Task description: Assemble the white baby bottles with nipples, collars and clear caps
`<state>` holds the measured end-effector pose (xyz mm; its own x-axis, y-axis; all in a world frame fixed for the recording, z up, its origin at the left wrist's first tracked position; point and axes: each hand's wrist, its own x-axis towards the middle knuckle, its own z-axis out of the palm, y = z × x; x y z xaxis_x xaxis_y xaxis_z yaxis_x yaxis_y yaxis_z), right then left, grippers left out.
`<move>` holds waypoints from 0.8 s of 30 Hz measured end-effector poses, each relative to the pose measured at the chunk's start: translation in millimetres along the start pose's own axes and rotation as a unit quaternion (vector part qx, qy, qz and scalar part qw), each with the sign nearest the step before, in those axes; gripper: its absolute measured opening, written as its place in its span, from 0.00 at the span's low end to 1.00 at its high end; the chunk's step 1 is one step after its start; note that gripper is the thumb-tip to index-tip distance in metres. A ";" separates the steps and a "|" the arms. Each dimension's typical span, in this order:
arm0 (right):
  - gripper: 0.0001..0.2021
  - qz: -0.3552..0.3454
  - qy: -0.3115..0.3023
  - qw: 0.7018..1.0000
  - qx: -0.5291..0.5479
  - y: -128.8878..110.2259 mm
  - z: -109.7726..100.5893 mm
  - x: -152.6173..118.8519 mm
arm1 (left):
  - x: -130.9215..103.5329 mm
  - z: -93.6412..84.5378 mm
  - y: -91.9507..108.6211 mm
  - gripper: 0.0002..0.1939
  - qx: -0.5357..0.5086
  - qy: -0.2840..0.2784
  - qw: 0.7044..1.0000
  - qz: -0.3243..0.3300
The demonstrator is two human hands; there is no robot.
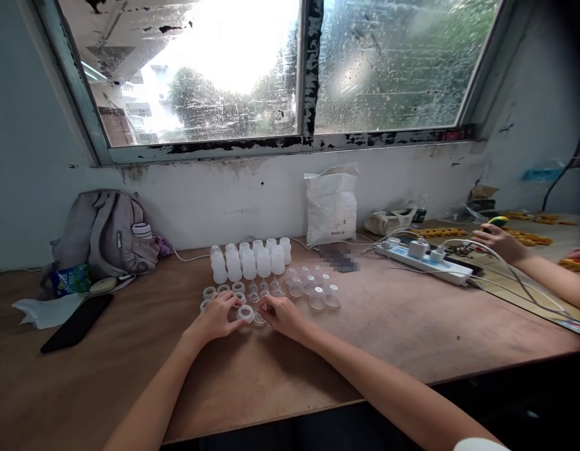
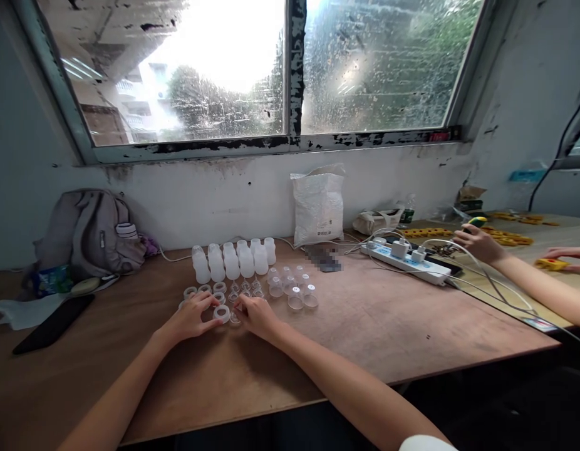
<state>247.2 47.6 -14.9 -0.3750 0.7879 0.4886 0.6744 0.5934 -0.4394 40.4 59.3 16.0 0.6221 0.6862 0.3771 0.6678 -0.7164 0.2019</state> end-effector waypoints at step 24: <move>0.06 -0.004 0.002 1.000 -0.013 -2.6 4.1 -2.5 | 2.5 29.6 3.2 0.18 -0.026 -0.016 0.999 0.025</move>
<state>243.8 44.8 -18.1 -0.3777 0.7823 0.4953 0.6872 0.5953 -0.4164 56.2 62.5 -9.1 0.6675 0.6520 0.3596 0.6136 -0.7553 0.2302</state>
